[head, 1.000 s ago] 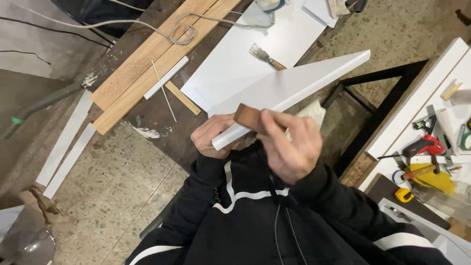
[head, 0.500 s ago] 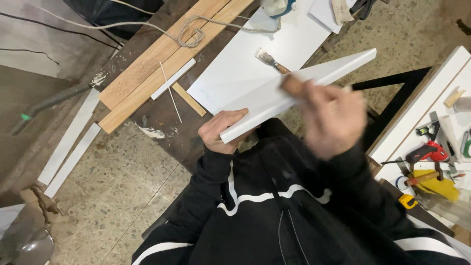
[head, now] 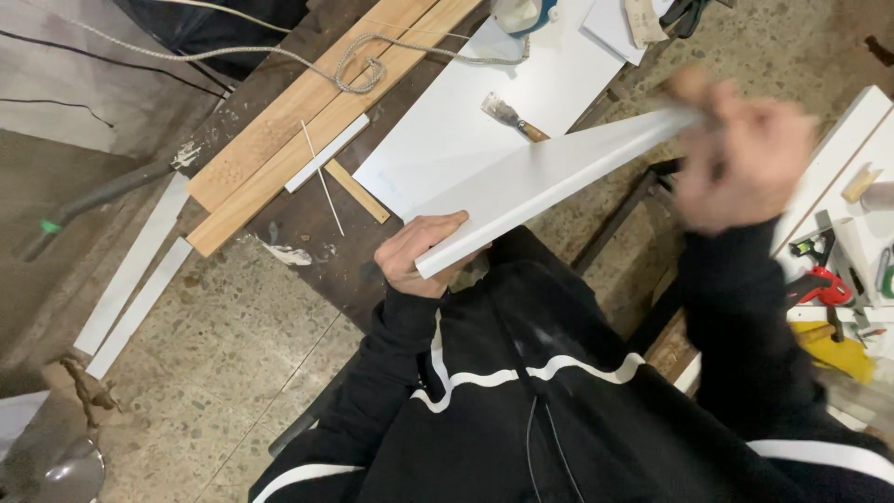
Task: Sanding and scraping the edges of a white melamine furniture board to finish it.
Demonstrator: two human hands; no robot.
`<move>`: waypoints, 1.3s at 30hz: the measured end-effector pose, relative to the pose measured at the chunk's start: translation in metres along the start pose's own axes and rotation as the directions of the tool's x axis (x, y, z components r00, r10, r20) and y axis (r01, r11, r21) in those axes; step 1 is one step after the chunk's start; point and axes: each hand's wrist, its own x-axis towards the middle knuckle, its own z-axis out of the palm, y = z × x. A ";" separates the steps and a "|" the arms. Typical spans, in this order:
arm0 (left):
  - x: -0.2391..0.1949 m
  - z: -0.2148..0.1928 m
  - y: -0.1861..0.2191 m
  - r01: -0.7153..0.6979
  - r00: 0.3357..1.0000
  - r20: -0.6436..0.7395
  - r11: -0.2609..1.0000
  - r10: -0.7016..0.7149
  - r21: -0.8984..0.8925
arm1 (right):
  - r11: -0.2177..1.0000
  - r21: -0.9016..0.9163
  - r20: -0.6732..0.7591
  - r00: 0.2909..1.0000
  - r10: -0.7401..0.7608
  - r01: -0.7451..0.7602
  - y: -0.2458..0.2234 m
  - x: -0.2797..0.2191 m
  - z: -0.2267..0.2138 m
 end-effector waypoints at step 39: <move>0.009 -0.005 0.009 0.065 0.998 0.029 0.997 -0.064 -0.039 | 0.952 0.305 0.127 0.991 -0.051 0.010 -0.119 0.030 -0.072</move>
